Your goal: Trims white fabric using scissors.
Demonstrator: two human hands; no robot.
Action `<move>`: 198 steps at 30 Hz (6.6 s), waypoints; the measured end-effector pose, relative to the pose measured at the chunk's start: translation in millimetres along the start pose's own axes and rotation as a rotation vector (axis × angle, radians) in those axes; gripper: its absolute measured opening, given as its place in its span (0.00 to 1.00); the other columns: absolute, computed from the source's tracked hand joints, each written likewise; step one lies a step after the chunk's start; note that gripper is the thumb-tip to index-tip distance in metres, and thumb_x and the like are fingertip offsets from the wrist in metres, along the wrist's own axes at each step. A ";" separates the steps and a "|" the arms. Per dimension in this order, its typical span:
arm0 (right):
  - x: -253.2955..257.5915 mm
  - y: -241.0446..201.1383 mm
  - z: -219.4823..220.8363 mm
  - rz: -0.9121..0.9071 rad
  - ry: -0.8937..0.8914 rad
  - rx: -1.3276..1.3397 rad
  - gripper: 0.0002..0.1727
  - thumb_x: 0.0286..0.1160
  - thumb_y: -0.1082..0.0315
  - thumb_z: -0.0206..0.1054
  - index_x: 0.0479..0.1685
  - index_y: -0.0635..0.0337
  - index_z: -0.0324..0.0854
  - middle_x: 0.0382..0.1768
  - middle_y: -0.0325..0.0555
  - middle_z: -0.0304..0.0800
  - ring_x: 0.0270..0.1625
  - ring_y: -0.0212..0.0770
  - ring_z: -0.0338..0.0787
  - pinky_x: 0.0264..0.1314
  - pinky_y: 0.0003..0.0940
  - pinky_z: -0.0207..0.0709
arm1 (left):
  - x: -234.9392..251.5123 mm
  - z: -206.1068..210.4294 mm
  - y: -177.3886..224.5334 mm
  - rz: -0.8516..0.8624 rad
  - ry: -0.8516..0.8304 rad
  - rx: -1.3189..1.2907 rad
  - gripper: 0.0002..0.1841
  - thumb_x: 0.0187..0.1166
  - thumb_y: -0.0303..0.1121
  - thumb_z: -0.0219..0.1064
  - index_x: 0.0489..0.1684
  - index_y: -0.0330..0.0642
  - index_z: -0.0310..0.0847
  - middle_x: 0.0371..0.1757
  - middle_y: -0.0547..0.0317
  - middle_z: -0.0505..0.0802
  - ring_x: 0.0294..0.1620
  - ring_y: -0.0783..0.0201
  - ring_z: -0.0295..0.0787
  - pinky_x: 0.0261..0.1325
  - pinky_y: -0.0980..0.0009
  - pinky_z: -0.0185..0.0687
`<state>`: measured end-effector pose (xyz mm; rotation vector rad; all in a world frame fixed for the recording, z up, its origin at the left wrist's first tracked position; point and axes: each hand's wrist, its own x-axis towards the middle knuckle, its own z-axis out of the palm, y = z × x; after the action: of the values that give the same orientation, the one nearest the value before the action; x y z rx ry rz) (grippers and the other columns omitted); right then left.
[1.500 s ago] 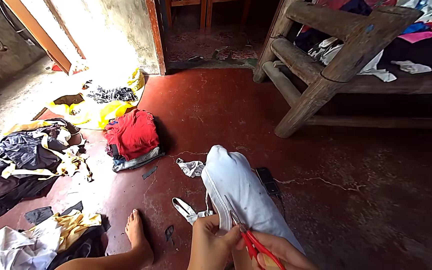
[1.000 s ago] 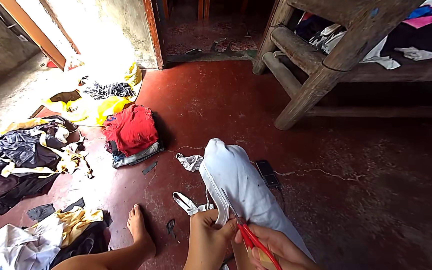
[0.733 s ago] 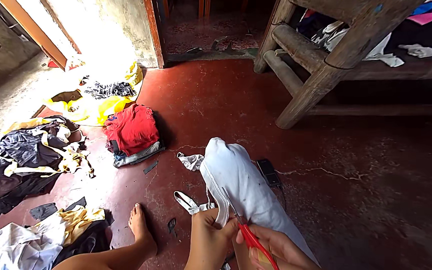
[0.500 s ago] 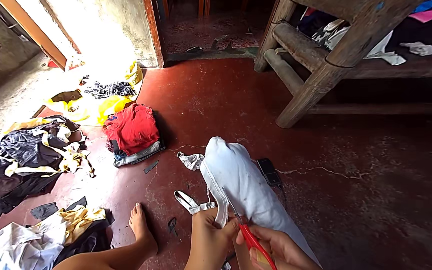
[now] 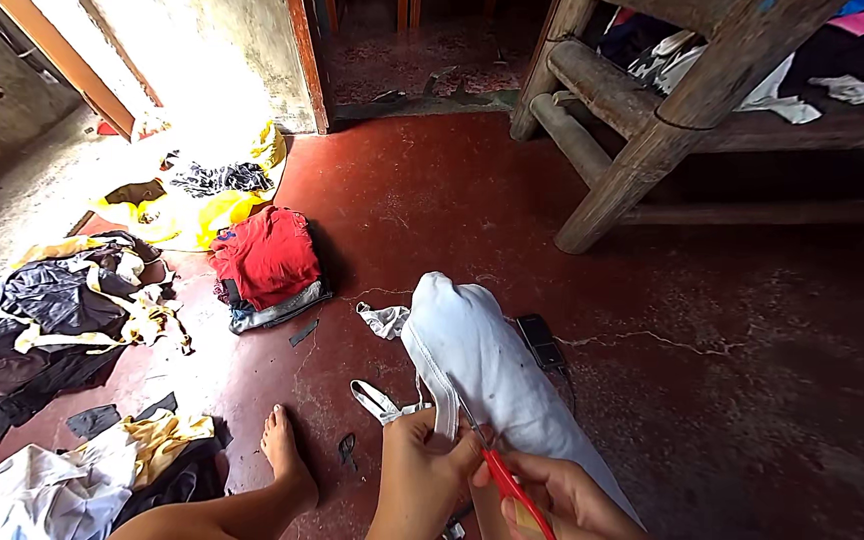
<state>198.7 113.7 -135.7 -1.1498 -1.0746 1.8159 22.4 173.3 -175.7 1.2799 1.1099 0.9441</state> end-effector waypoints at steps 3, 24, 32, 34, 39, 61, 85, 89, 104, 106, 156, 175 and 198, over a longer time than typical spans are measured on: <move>-1.2 -1.7 -0.3 0.000 -0.008 -0.044 0.11 0.80 0.71 0.63 0.57 0.57 0.80 0.26 0.25 0.85 0.21 0.23 0.82 0.22 0.22 0.77 | 2.4 -3.6 6.8 0.035 0.023 0.027 0.07 0.66 0.31 0.79 0.32 0.38 0.90 0.29 0.63 0.95 0.30 0.76 0.93 0.38 0.77 0.91; 0.3 -1.8 -0.9 -0.044 -0.016 -0.005 0.15 0.80 0.69 0.61 0.64 0.58 0.77 0.27 0.25 0.84 0.23 0.25 0.84 0.22 0.24 0.79 | 14.4 -4.5 8.8 0.095 0.022 -0.133 0.03 0.73 0.22 0.73 0.31 0.32 0.92 0.28 0.59 0.95 0.30 0.76 0.91 0.40 0.79 0.89; 10.3 -4.8 0.7 -0.017 -0.029 0.028 0.16 0.82 0.66 0.57 0.65 0.58 0.74 0.31 0.24 0.81 0.28 0.25 0.84 0.27 0.24 0.81 | 14.7 -3.9 9.6 0.059 0.004 -0.171 0.03 0.73 0.22 0.73 0.31 0.32 0.92 0.28 0.58 0.95 0.31 0.75 0.92 0.42 0.78 0.90; 12.4 -6.2 2.1 -0.008 -0.018 0.029 0.14 0.82 0.65 0.57 0.63 0.56 0.74 0.30 0.24 0.81 0.28 0.25 0.83 0.26 0.24 0.80 | 14.0 -3.3 10.8 0.045 -0.010 -0.205 0.03 0.73 0.21 0.72 0.31 0.32 0.91 0.27 0.58 0.95 0.28 0.74 0.92 0.38 0.77 0.90; 15.6 -12.8 4.6 0.051 -0.031 0.029 0.11 0.84 0.61 0.59 0.58 0.52 0.72 0.30 0.26 0.78 0.28 0.26 0.82 0.25 0.23 0.78 | 13.1 -4.6 9.3 0.063 -0.015 -0.212 0.03 0.73 0.20 0.72 0.32 0.31 0.91 0.27 0.58 0.95 0.27 0.73 0.92 0.37 0.76 0.91; 13.3 -15.0 4.4 0.070 0.010 0.062 0.12 0.81 0.70 0.59 0.59 0.53 0.77 0.25 0.25 0.78 0.22 0.24 0.79 0.19 0.22 0.74 | 14.6 -6.0 3.0 0.136 -0.021 -0.114 0.04 0.74 0.23 0.73 0.35 0.30 0.92 0.31 0.56 0.96 0.32 0.73 0.93 0.43 0.76 0.91; 15.3 -22.0 9.4 0.053 0.017 -0.043 0.13 0.79 0.73 0.61 0.59 0.55 0.81 0.24 0.25 0.84 0.20 0.23 0.82 0.19 0.20 0.76 | 18.6 -15.1 13.5 0.104 0.045 -0.198 0.04 0.74 0.20 0.70 0.34 0.31 0.92 0.31 0.57 0.96 0.34 0.75 0.93 0.44 0.77 0.90; 14.7 -20.1 7.9 0.053 0.013 -0.046 0.13 0.80 0.74 0.61 0.60 0.55 0.81 0.25 0.25 0.83 0.21 0.24 0.82 0.19 0.21 0.76 | 18.4 -14.3 13.4 0.077 0.039 -0.180 0.05 0.75 0.22 0.71 0.32 0.32 0.92 0.30 0.58 0.95 0.32 0.75 0.92 0.43 0.78 0.89; 13.1 -17.7 5.4 0.057 0.016 -0.039 0.13 0.79 0.73 0.62 0.60 0.55 0.81 0.26 0.26 0.84 0.21 0.25 0.83 0.19 0.23 0.79 | 24.9 -35.9 23.6 -0.024 -0.215 -0.245 0.06 0.71 0.17 0.72 0.43 0.32 0.88 0.39 0.59 0.97 0.42 0.72 0.95 0.54 0.73 0.92; 13.2 -18.1 5.9 0.069 -0.002 -0.006 0.13 0.79 0.73 0.60 0.59 0.54 0.80 0.25 0.25 0.83 0.21 0.24 0.83 0.19 0.22 0.79 | 24.7 -30.8 22.5 -0.020 -0.156 -0.242 0.07 0.68 0.17 0.74 0.41 0.31 0.89 0.38 0.57 0.98 0.41 0.70 0.96 0.53 0.72 0.93; 20.7 -20.4 16.4 0.044 0.073 0.134 0.13 0.80 0.74 0.54 0.56 0.53 0.79 0.23 0.24 0.78 0.20 0.24 0.80 0.18 0.22 0.77 | 26.3 -12.2 6.6 0.083 -0.004 -0.154 0.04 0.73 0.23 0.74 0.30 0.32 0.91 0.28 0.56 0.95 0.30 0.73 0.92 0.42 0.76 0.90; 17.9 -23.0 16.6 0.044 0.081 0.063 0.14 0.80 0.75 0.58 0.60 0.56 0.80 0.22 0.24 0.79 0.19 0.25 0.80 0.18 0.23 0.79 | 30.1 -21.6 19.0 0.115 0.128 -0.001 0.09 0.64 0.25 0.81 0.37 0.35 0.90 0.33 0.54 0.97 0.35 0.66 0.97 0.43 0.72 0.96; 19.7 -24.9 13.1 0.033 0.061 0.015 0.15 0.79 0.73 0.60 0.62 0.55 0.80 0.23 0.24 0.79 0.20 0.25 0.81 0.20 0.25 0.81 | 40.9 -19.7 16.1 0.171 0.120 -0.077 0.02 0.71 0.22 0.76 0.29 0.34 0.93 0.26 0.56 0.95 0.28 0.73 0.92 0.38 0.77 0.90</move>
<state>183.2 137.3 -116.1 -1.2128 -1.0109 1.7988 13.7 218.9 -162.9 1.2829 1.0572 1.1938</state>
